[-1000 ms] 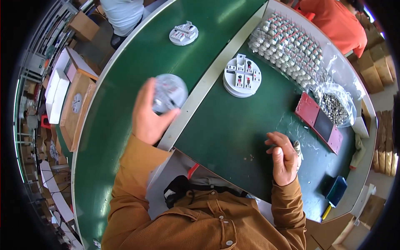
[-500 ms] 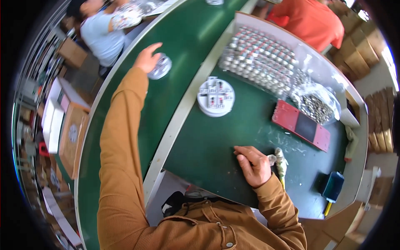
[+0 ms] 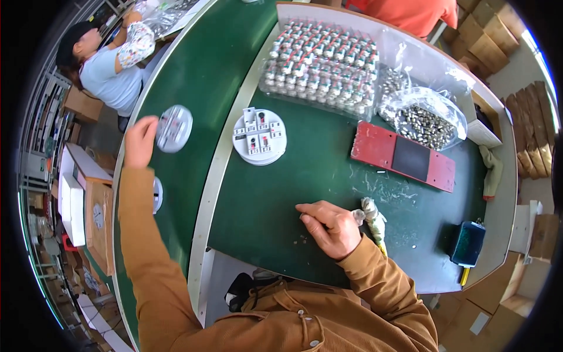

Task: The person assembles small internal components, contacts, and screws into circular plastic electronic housings by hand at a workstation.

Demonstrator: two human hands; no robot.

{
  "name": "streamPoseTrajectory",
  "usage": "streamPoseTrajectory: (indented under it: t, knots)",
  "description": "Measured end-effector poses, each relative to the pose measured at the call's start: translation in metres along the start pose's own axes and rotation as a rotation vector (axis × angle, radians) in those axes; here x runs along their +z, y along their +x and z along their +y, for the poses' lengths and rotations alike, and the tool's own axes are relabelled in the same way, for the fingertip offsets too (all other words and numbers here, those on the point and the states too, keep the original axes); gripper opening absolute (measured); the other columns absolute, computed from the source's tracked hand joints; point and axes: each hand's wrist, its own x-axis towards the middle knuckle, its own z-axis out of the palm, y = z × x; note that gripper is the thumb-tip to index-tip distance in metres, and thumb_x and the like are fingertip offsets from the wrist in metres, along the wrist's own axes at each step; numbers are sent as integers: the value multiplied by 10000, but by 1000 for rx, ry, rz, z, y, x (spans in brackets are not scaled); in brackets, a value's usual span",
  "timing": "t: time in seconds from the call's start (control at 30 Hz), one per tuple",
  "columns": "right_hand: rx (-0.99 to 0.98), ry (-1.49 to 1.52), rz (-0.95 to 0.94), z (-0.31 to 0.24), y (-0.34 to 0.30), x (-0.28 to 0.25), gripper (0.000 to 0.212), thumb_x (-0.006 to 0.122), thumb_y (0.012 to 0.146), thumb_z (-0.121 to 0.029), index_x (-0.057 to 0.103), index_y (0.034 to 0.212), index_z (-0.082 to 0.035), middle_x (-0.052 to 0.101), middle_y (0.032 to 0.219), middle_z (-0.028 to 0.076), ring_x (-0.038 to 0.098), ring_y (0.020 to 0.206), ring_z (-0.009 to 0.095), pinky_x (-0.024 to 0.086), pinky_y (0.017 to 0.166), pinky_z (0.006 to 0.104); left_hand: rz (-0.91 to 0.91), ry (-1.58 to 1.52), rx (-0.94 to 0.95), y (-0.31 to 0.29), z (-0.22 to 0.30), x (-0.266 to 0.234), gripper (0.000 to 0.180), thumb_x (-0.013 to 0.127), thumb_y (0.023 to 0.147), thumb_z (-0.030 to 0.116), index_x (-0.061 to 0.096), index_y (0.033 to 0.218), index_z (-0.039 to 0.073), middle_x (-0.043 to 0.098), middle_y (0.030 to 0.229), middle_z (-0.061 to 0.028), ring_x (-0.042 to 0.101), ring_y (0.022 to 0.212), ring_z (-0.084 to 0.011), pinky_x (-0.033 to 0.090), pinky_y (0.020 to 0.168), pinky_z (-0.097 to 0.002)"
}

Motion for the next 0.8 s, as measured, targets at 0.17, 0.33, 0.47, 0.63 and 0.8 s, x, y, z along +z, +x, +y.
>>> streamPoseTrajectory:
  t: [0.17,0.33,0.47,0.63,0.8]
  knots:
    - [-58,26,25,-2,-5,14,236,697,1061,-6,779,1278,41,773,1070,125,670,773,235,555,745,320,-49,-216,-53,-119,175,11,179,741,951,-17,818,1113,-11,795,931,-86,648,716,-188,537,686,-319]
    - [-87,-52,167,-19,-1,5,251,721,1025,0,781,1265,39,761,1058,122,644,796,213,555,760,320,-89,-216,37,-173,232,55,148,781,886,-25,795,1025,25,712,816,-73,609,632,-246,499,603,-367]
    - [32,-193,268,-51,39,-20,277,745,992,-17,781,1261,41,755,1028,107,633,815,185,543,763,311,-75,-208,35,-193,237,64,178,813,880,18,787,1055,33,688,773,-58,604,610,-246,497,585,-381]
    - [-98,-485,411,-28,184,-29,410,783,1001,-340,809,1250,-15,774,1004,117,698,845,271,577,821,391,-230,-172,30,-203,234,54,477,889,852,125,739,1294,27,761,1035,-122,713,854,-289,585,779,-406]
    - [90,-750,409,-7,256,-14,456,828,949,-470,830,1173,-73,804,973,106,753,888,324,591,855,435,-197,-419,327,-198,225,69,872,951,793,241,587,1541,-18,685,1434,-214,676,1256,-375,532,1123,-471]
